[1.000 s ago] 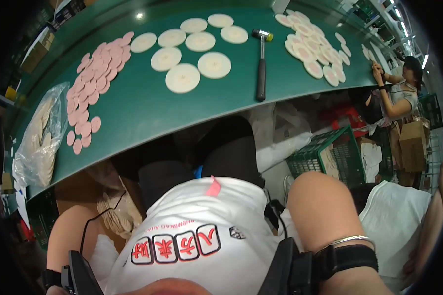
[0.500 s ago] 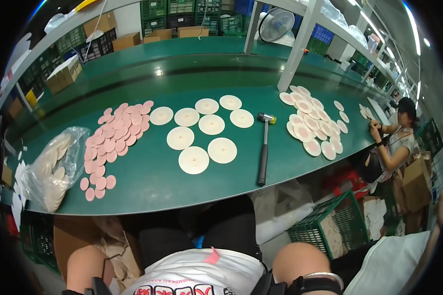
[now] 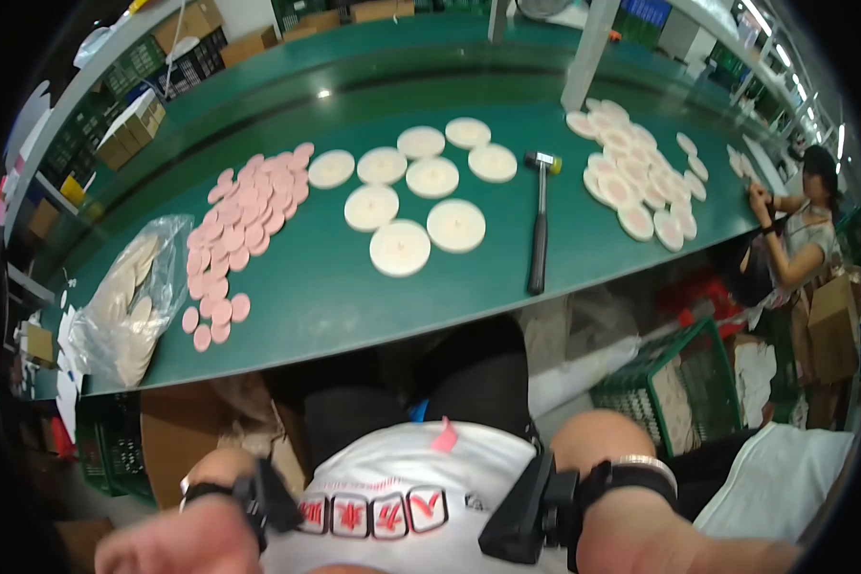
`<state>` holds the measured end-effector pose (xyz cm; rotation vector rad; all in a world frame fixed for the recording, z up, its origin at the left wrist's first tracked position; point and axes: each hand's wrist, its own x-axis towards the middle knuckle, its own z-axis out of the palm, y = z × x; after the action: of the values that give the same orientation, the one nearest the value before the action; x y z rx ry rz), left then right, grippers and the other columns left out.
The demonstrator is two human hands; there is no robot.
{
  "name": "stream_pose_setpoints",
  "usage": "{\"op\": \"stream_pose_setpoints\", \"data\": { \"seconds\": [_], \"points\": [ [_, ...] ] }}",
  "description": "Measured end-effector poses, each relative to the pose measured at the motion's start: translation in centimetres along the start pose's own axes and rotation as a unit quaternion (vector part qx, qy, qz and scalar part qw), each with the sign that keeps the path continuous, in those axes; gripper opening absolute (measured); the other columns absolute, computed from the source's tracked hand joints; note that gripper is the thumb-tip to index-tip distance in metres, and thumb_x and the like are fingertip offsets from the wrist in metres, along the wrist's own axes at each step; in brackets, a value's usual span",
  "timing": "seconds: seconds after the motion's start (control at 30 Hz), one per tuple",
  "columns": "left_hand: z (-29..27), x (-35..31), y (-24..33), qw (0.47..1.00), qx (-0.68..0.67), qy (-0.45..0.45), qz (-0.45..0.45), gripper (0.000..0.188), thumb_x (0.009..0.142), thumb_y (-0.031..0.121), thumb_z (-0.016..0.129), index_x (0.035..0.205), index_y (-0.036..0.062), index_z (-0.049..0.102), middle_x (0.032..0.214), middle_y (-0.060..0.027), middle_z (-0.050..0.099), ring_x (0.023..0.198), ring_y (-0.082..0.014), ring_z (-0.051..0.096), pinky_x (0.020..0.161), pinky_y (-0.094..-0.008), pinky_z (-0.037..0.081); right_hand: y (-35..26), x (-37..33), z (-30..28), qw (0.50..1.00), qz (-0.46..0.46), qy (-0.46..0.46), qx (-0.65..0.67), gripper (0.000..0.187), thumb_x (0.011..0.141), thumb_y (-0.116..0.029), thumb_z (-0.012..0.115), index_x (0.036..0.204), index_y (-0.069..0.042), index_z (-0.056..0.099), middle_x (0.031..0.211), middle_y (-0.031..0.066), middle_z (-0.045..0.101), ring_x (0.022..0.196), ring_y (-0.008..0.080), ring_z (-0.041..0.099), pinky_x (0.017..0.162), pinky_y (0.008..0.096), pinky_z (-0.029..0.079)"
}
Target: The person assembles components by placing a pink disc onto a white base and striking the center with a hammer. This process is repeated for several sets of parts, with the person occasionally turning the discs over.
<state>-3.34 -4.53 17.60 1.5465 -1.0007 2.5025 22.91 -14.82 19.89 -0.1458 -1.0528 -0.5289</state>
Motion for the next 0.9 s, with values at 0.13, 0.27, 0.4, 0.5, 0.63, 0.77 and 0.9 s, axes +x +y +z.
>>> {"op": "stream_pose_setpoints", "data": {
  "seconds": [0.13,0.27,0.4,0.5,0.63,0.77,0.9],
  "points": [
    [-4.5,-6.3,0.1,0.912,0.272,-0.109,-0.285,0.049,0.099,0.032,0.068,0.137,0.0030,0.057,0.131,-0.0204,0.063,0.126,-0.0306,0.058,0.113,-0.0467,0.043,0.5,0.3,0.5,0.999,0.000,0.042,0.006,0.046,0.104,-0.039,0.061,0.114,0.006,0.070,0.112,0.0196,0.073,0.086,0.0284,0.068,0.080,0.0462,0.057],
    [-5.4,-13.1,-7.5,0.647,0.199,-0.499,-0.541,0.059,0.097,0.039,0.073,0.138,-0.0006,0.057,0.148,-0.0270,0.053,0.139,-0.0482,0.049,0.112,-0.0527,0.045,2.5,-0.5,2.9,0.997,-0.015,0.069,0.006,0.045,0.104,-0.038,0.063,0.111,0.006,0.071,0.109,0.0191,0.074,0.081,0.0274,0.070,0.077,0.0455,0.058],
    [-7.3,-19.3,-8.2,0.534,0.225,-0.666,-0.471,0.071,0.095,0.051,0.072,0.147,0.0057,0.055,0.159,-0.0266,0.044,0.146,-0.0510,0.041,0.119,-0.0586,0.035,7.3,-7.9,-0.8,0.868,0.417,-0.208,-0.170,0.041,0.105,-0.029,0.055,0.125,0.006,0.066,0.122,0.0228,0.070,0.111,0.0300,0.067,0.099,0.0419,0.052],
    [-6.8,-20.8,-9.0,0.495,0.209,-0.709,-0.457,0.072,0.096,0.055,0.069,0.149,0.0089,0.054,0.161,-0.0264,0.042,0.149,-0.0507,0.038,0.121,-0.0615,0.031,11.4,-14.5,-5.7,0.635,0.393,-0.568,-0.347,0.053,0.099,-0.030,0.071,0.142,-0.001,0.059,0.149,0.0267,0.055,0.139,0.0420,0.052,0.115,0.0480,0.044],
    [-7.5,-20.8,-9.7,0.424,0.191,-0.737,-0.490,0.072,0.096,0.059,0.067,0.149,0.0119,0.055,0.161,-0.0260,0.042,0.150,-0.0474,0.038,0.121,-0.0642,0.029,13.2,-18.3,-6.7,0.565,0.368,-0.620,-0.402,0.063,0.098,-0.037,0.072,0.146,0.000,0.054,0.154,0.0290,0.049,0.145,0.0439,0.044,0.119,0.0498,0.039],
    [-9.0,-19.5,-10.1,0.415,0.149,-0.741,-0.506,0.066,0.098,0.052,0.069,0.150,0.0141,0.054,0.161,-0.0244,0.042,0.150,-0.0443,0.039,0.123,-0.0642,0.027,16.3,-19.6,-7.5,0.518,0.382,-0.667,-0.375,0.069,0.097,-0.042,0.072,0.148,0.000,0.051,0.156,0.0283,0.047,0.148,0.0425,0.043,0.121,0.0482,0.039],
    [-10.4,-19.7,-9.9,0.445,0.163,-0.731,-0.491,0.065,0.098,0.052,0.068,0.148,0.0126,0.054,0.160,-0.0230,0.043,0.149,-0.0415,0.041,0.124,-0.0620,0.026,17.7,-20.5,-7.0,0.510,0.385,-0.679,-0.363,0.069,0.098,-0.043,0.071,0.147,0.000,0.052,0.155,0.0287,0.048,0.148,0.0431,0.042,0.121,0.0470,0.039]
  ]
}}
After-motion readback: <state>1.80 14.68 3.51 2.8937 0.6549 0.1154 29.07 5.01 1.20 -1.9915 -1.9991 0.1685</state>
